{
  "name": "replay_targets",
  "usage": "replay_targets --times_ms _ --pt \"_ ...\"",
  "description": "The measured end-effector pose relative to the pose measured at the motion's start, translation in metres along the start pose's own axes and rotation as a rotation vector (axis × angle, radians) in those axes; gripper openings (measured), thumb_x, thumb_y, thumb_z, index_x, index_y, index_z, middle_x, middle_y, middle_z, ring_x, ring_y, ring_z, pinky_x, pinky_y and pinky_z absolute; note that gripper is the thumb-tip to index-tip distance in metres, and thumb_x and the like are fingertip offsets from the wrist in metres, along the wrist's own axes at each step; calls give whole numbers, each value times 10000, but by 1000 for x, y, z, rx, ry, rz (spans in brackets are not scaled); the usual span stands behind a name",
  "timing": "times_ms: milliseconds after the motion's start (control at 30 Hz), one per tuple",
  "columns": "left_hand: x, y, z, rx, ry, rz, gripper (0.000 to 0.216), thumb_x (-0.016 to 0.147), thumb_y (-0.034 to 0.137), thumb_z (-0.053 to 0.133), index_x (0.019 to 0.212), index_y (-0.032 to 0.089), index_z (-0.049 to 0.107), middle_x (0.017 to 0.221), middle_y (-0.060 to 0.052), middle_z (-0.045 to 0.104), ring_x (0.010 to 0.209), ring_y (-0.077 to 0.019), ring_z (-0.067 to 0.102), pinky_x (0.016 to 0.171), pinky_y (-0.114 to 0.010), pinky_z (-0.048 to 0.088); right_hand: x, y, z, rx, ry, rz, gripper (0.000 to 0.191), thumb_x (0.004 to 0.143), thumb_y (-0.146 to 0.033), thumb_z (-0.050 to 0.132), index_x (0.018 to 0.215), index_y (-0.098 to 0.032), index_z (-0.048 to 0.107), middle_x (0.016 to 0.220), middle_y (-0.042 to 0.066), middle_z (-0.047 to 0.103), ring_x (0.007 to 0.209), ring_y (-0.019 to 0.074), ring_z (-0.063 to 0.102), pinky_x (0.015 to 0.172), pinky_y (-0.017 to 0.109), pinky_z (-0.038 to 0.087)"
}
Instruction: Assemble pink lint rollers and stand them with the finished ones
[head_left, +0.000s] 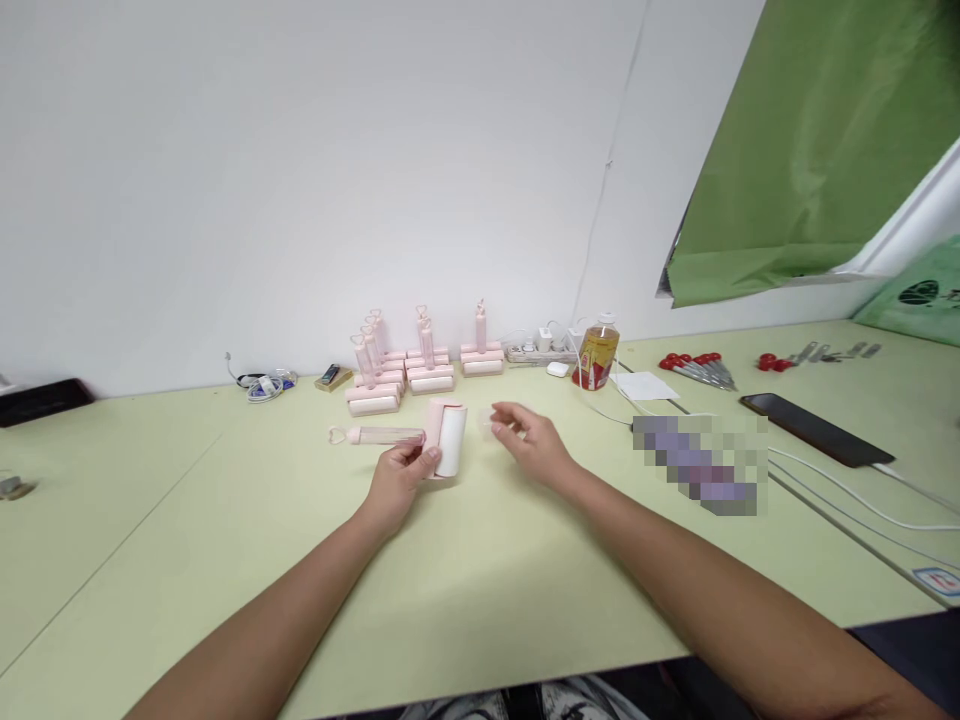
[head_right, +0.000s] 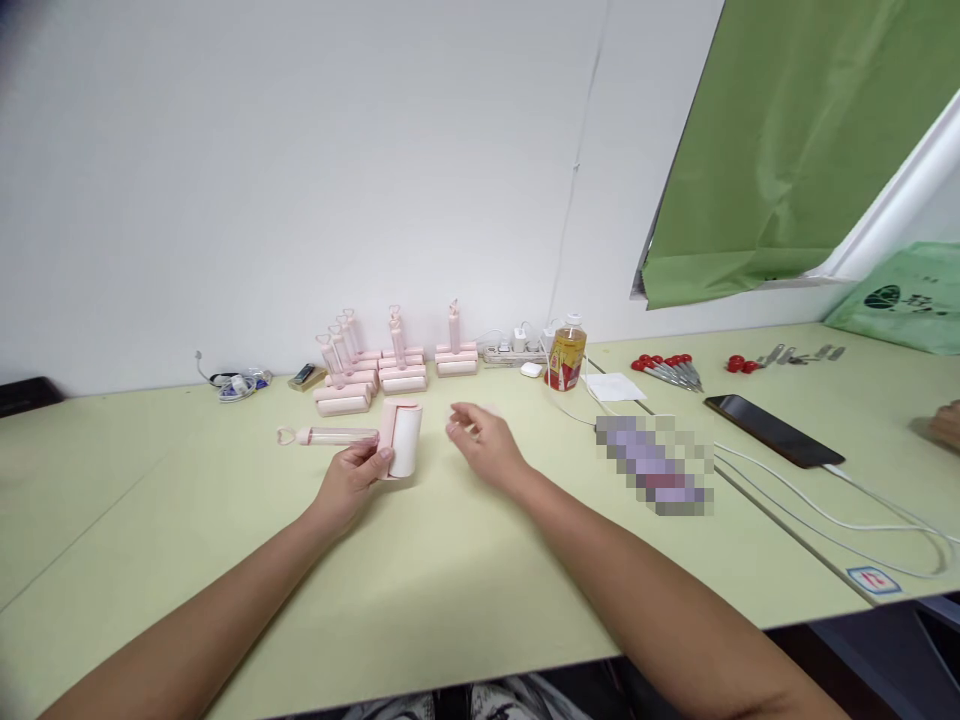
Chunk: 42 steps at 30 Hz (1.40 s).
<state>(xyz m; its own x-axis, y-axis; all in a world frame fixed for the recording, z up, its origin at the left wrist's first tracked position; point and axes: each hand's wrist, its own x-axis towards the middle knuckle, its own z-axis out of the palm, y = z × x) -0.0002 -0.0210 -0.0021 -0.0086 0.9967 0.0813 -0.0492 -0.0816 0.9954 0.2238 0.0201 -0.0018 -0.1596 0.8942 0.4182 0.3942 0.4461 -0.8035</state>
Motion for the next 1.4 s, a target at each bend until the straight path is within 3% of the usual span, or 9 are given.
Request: replay_targets --times_ms 100,200,400,533,633,833,1100,1400 --pt "-4 0 3 2 -69 -16 433 649 507 755 829 117 704 763 -52 673 714 -186 595 680 -295 474 -17 -14 21 342 -256 168 504 812 -444 624 1224 -175 514 926 62 658 798 192 637 646 324 534" --pt "-8 1 6 51 -146 7 412 672 495 742 843 121 710 787 -61 688 736 -199 617 696 -301 489 -25 -23 32 560 -384 255 511 765 -467 683 1160 -192 510 798 14 624 710 174 624 531 269 518" --pt "-7 -5 0 175 -254 113 389 691 445 735 948 155 695 783 -47 635 635 -153 563 558 -266 476 -22 -28 29 749 -198 429 309 800 -456 626 972 -204 581 758 6 611 632 146 591 495 268 538" --pt "-4 -7 -2 212 -312 136 374 700 435 724 953 161 693 812 -54 638 656 -159 580 574 -271 484 -22 -27 29 812 -172 485 262 818 -446 598 912 -203 580 678 -11 555 552 130 536 429 259 512" --pt "-2 -3 -4 194 -251 119 357 772 475 649 935 161 691 885 -64 648 732 -170 609 650 -295 522 -20 -23 30 800 -125 468 266 828 -458 577 802 -193 562 620 -23 511 501 113 494 382 225 455" --pt "7 0 -12 -40 -122 -41 565 760 516 661 1196 174 554 981 -74 587 741 -170 620 556 -305 570 -21 -12 30 569 -136 440 349 840 -515 530 727 -185 541 515 -58 453 359 77 396 283 192 308" --pt "14 -5 -15 -77 -184 -140 376 672 380 777 913 143 613 747 4 547 579 -94 520 453 -213 495 -24 -4 36 514 -218 454 378 829 -547 542 785 -173 564 547 -60 469 385 74 425 301 188 360" --pt "21 -10 -20 -144 -228 -173 324 667 317 784 856 150 582 716 16 542 545 -81 512 453 -199 439 -24 -2 35 460 -318 402 395 790 -540 602 951 -179 597 691 -37 507 466 78 463 316 183 388"
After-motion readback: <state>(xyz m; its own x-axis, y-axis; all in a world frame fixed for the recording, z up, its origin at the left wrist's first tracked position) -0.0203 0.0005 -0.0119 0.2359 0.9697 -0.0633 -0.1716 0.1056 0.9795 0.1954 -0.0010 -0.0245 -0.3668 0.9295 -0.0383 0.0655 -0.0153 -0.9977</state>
